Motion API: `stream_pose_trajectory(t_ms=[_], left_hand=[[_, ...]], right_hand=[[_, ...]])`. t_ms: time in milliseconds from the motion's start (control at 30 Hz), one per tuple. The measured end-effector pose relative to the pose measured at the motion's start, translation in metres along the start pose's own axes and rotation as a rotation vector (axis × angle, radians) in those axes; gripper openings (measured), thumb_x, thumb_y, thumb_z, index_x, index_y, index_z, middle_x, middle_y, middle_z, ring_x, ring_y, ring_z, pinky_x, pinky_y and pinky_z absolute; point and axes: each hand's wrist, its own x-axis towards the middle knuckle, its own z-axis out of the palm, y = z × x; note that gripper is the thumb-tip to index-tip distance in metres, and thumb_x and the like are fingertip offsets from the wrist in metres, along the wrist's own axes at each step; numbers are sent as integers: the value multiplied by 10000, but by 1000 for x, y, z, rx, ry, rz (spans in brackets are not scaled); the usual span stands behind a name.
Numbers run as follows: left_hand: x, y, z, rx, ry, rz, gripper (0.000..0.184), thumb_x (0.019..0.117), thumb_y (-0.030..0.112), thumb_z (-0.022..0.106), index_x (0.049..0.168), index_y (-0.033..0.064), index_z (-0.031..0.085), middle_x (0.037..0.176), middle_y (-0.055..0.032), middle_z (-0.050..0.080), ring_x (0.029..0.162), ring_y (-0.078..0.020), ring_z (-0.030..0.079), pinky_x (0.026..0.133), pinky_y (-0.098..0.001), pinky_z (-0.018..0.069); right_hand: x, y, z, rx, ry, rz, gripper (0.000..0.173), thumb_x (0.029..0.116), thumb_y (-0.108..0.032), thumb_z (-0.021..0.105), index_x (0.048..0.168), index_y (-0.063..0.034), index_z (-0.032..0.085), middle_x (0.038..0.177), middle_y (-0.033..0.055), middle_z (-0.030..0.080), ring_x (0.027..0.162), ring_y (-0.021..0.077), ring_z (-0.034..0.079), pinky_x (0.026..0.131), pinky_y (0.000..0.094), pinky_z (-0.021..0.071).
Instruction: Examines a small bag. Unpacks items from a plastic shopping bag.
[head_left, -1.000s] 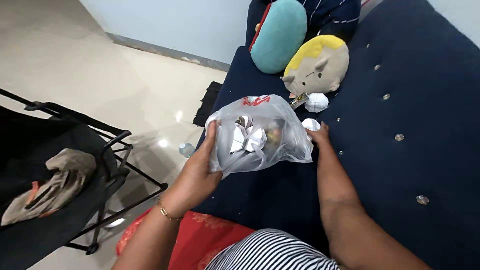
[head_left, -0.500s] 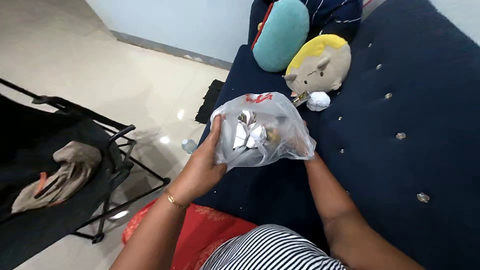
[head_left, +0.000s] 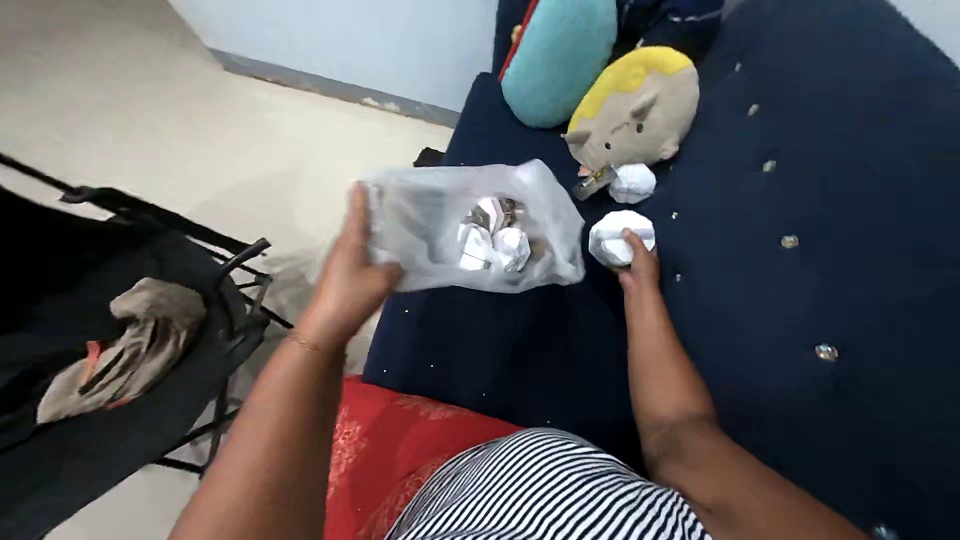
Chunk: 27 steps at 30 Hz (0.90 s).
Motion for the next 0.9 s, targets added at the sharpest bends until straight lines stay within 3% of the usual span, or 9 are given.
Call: stream_pose_trajectory(t_ms=[100, 233, 367, 500, 567, 633, 767, 833, 900], left_hand=[[18, -10, -10, -156, 98, -78, 1163, 717, -141, 657, 1666, 236, 100, 1655, -69, 299, 1318, -191, 529, 937, -421, 562], [17, 16, 3, -32, 16, 79, 1170, 719, -150, 643, 1666, 177, 39, 1685, -65, 246, 1476, -168, 375, 1139, -383, 432], [13, 33, 12, 98, -47, 221, 1144, 716, -151, 636, 1660, 111, 43, 1678, -118, 260, 1474, -206, 393, 1147, -417, 427], [7, 36, 17, 107, -82, 221, 1176, 721, -193, 653, 1666, 160, 49, 1646, -133, 325, 1411, -207, 480, 1106, -419, 474], [6, 36, 18, 116, -90, 210, 1185, 722, -193, 649, 1667, 179, 39, 1646, -119, 326, 1396, -197, 494, 1092, -409, 484], [7, 31, 15, 106, -81, 201, 1167, 726, -173, 649, 1667, 177, 54, 1659, -99, 308, 1417, -183, 469, 1110, -409, 469], [11, 22, 10, 47, -52, 200, 1168, 713, -171, 653, 1666, 156, 62, 1680, -82, 266, 1446, -149, 426, 1127, -356, 449], [11, 19, 10, 28, -45, 183, 1176, 717, -183, 641, 1666, 162, 39, 1691, -58, 244, 1468, -145, 394, 1143, -349, 431], [8, 18, 10, 25, -39, 174, 1174, 731, -189, 633, 1667, 179, 27, 1694, -33, 247, 1472, -157, 392, 1134, -372, 436]], right_hand=[[-22, -46, 9, 217, -203, -129, 640, 914, -213, 708, 1462, -107, 395, 1216, 143, 638, 1056, 268, 673, 860, 501, 607], [-74, -97, 55, 382, -645, -311, 692, 690, -359, 897, 1227, -124, 529, 999, 9, 722, 904, 146, 717, 810, 395, 626], [-120, -90, 112, 204, -999, -91, 664, 771, -248, 825, 1318, -119, 472, 1007, 3, 730, 875, 125, 725, 790, 356, 633], [-100, -35, 152, -449, -888, -469, 868, 787, -193, 875, 1532, -60, 450, 1422, 159, 582, 1237, 225, 612, 1025, 402, 540], [-86, -31, 152, -633, -773, -740, 862, 813, -291, 862, 1540, -66, 457, 1412, 237, 551, 1272, 334, 559, 1058, 497, 485], [-86, -58, 136, -564, -827, -754, 706, 909, -185, 768, 1523, -19, 462, 1451, 183, 575, 1287, 251, 600, 1083, 424, 504], [-73, -113, 73, -139, -941, -587, 305, 1021, -81, 514, 1290, -36, 650, 802, 26, 757, 662, 143, 723, 625, 350, 637], [-40, -102, 47, -149, -659, -640, 229, 1050, -109, 507, 1211, -66, 664, 792, 10, 751, 664, 132, 724, 596, 323, 629], [-10, -61, 27, -474, -425, -518, 433, 973, -66, 624, 1385, 8, 514, 1078, 137, 707, 936, 208, 714, 796, 376, 618]])
